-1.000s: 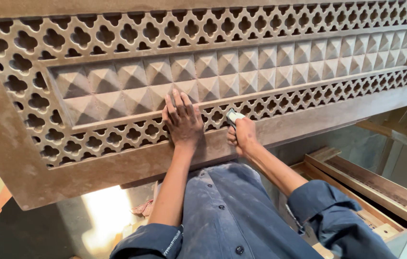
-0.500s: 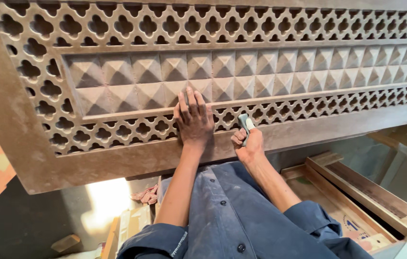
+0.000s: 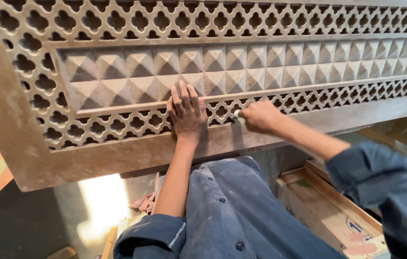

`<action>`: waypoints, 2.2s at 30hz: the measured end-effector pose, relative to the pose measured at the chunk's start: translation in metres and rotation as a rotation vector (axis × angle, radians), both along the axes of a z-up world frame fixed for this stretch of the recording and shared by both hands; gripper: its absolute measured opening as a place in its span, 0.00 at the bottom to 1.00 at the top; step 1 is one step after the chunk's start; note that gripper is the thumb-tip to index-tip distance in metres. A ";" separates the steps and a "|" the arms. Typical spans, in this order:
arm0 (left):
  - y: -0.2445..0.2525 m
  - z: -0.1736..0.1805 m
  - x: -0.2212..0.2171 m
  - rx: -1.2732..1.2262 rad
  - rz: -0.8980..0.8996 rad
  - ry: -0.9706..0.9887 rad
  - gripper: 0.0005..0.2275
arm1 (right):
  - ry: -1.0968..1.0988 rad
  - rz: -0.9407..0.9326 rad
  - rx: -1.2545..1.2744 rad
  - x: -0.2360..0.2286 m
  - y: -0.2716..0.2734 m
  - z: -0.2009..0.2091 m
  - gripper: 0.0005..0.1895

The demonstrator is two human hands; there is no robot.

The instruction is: The person sands a large rectangular wooden panel with a geometric lattice pattern using a sanding block. They move the block along the edges and across the surface of the panel, which rests on a workbench in a workshop.

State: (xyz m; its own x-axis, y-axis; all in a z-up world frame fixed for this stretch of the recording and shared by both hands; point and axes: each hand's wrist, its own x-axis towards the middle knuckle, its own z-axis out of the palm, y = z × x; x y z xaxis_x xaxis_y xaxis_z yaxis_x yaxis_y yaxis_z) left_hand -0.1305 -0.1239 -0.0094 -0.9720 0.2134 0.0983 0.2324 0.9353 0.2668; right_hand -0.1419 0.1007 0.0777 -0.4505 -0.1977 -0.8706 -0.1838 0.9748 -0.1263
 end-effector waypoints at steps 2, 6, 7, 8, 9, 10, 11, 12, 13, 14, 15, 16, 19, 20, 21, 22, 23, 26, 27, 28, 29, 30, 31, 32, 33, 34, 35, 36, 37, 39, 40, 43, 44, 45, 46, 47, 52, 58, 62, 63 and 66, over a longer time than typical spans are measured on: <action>0.001 -0.004 0.001 0.019 0.007 0.032 0.22 | -0.015 0.155 -0.020 -0.021 -0.001 0.005 0.18; -0.004 -0.007 0.001 0.094 0.014 0.056 0.22 | 0.349 -0.355 -0.286 -0.030 -0.010 0.034 0.14; -0.003 -0.005 -0.002 0.123 0.014 0.051 0.22 | 0.353 -0.537 -0.320 -0.025 -0.009 0.042 0.15; -0.003 -0.003 -0.005 0.151 0.014 0.046 0.22 | 0.353 -0.718 -0.357 -0.019 -0.008 0.048 0.16; -0.004 0.000 -0.005 0.201 0.030 0.069 0.21 | 0.429 -0.786 -0.405 -0.007 -0.008 0.048 0.16; -0.006 0.004 -0.005 0.250 0.045 0.092 0.20 | 0.504 -0.854 -0.456 0.006 -0.008 0.045 0.17; -0.004 0.008 -0.005 0.306 0.052 0.113 0.19 | 0.583 -0.926 -0.501 0.022 -0.006 0.040 0.18; -0.001 0.012 -0.003 0.318 0.036 0.066 0.15 | 0.756 -0.884 -0.606 0.038 -0.008 0.030 0.18; 0.005 0.017 0.005 0.335 0.023 0.016 0.12 | 0.925 -0.827 -0.706 0.054 -0.005 0.022 0.18; 0.013 0.020 0.013 0.352 0.009 -0.034 0.09 | 0.879 -0.973 -0.691 0.070 -0.002 0.012 0.19; 0.021 0.023 0.025 0.448 -0.021 -0.204 0.10 | 0.816 -1.119 -0.683 0.085 -0.005 0.000 0.20; 0.034 0.025 0.038 0.542 -0.053 -0.375 0.12 | 0.729 -1.263 -0.744 0.099 -0.005 -0.009 0.21; 0.077 0.019 0.075 1.052 0.129 -0.733 0.15 | 0.505 -1.478 -0.857 0.131 -0.007 -0.030 0.25; 0.092 0.013 0.086 1.248 0.201 -0.839 0.15 | 0.482 -1.407 -0.843 0.141 -0.005 -0.034 0.26; 0.102 0.006 0.094 1.442 0.274 -0.942 0.15 | 0.458 -1.336 -0.830 0.148 -0.002 -0.038 0.27; 0.109 -0.003 0.098 1.474 0.305 -0.949 0.15 | 0.492 -1.216 -0.756 0.152 0.002 -0.042 0.29; 0.116 -0.010 0.103 1.507 0.338 -0.961 0.16 | 0.521 -1.098 -0.676 0.158 0.009 -0.046 0.30; 0.128 -0.024 0.117 1.412 0.352 -0.882 0.16 | 0.408 -1.197 -0.938 0.164 0.027 -0.060 0.34; 0.128 -0.026 0.119 1.346 0.344 -0.834 0.15 | 0.323 -1.297 -1.111 0.163 0.031 -0.064 0.34; 0.128 -0.027 0.120 1.287 0.350 -0.856 0.16 | 0.364 -1.261 -1.065 0.162 0.034 -0.068 0.32; 0.132 -0.026 0.124 1.231 0.356 -0.884 0.17 | 0.406 -1.227 -1.011 0.163 0.038 -0.068 0.31; 0.135 -0.025 0.126 1.175 0.363 -0.912 0.18 | 0.447 -1.192 -0.958 0.163 0.042 -0.067 0.29; 0.140 -0.025 0.127 1.223 0.390 -0.863 0.18 | 0.511 -1.086 -0.926 0.163 0.046 -0.066 0.28; 0.143 -0.024 0.127 1.270 0.416 -0.814 0.18 | 0.573 -0.980 -0.892 0.160 0.048 -0.063 0.27; 0.145 -0.022 0.126 1.314 0.442 -0.762 0.18 | 0.634 -0.873 -0.860 0.155 0.048 -0.059 0.25; 0.148 -0.019 0.123 1.291 0.463 -0.711 0.18 | 0.657 -0.798 -0.765 0.150 0.049 -0.054 0.24; 0.144 -0.015 0.121 1.260 0.488 -0.659 0.19 | 0.675 -0.726 -0.677 0.144 0.045 -0.050 0.24; 0.139 -0.010 0.120 1.229 0.514 -0.607 0.19 | 0.692 -0.652 -0.589 0.137 0.040 -0.047 0.23; 0.134 -0.004 0.118 1.073 0.519 -0.487 0.16 | 0.723 -0.587 -0.562 0.130 0.037 -0.044 0.20; 0.120 0.010 0.114 0.760 0.518 -0.250 0.11 | 0.786 -0.455 -0.506 0.116 0.030 -0.045 0.14; 0.115 0.018 0.111 0.777 0.509 -0.165 0.11 | 0.800 -0.424 -0.474 0.110 0.028 -0.048 0.13; 0.093 0.038 0.112 0.798 0.520 -0.021 0.12 | 0.819 -0.350 -0.396 0.107 0.014 -0.061 0.09; 0.088 0.044 0.110 0.795 0.540 -0.046 0.13 | 0.820 -0.338 -0.375 0.103 0.011 -0.065 0.07; 0.083 0.047 0.105 0.795 0.549 -0.073 0.14 | 0.825 -0.335 -0.348 0.100 0.009 -0.067 0.06; 0.078 0.049 0.098 0.767 0.516 -0.065 0.14 | 0.867 -0.336 -0.360 0.094 0.006 -0.069 0.05; 0.074 0.050 0.098 0.739 0.483 -0.072 0.14 | 0.898 -0.344 -0.365 0.099 0.007 -0.070 0.05; 0.058 0.043 0.082 0.654 0.262 -0.002 0.14 | 0.805 -0.459 -0.338 0.110 0.002 -0.059 0.07; 0.036 0.037 0.058 0.641 0.134 -0.028 0.16 | 0.873 -0.546 -0.220 0.101 -0.021 -0.055 0.07; 0.016 0.024 0.065 0.615 0.027 -0.050 0.16 | 0.860 -0.609 -0.180 0.120 -0.036 -0.061 0.07; 0.015 0.023 0.060 0.618 -0.011 -0.053 0.16 | 0.847 -0.612 -0.162 0.116 -0.037 -0.059 0.08; 0.009 0.020 0.050 0.596 -0.149 0.010 0.16 | 0.885 -0.641 -0.141 0.100 -0.040 -0.049 0.07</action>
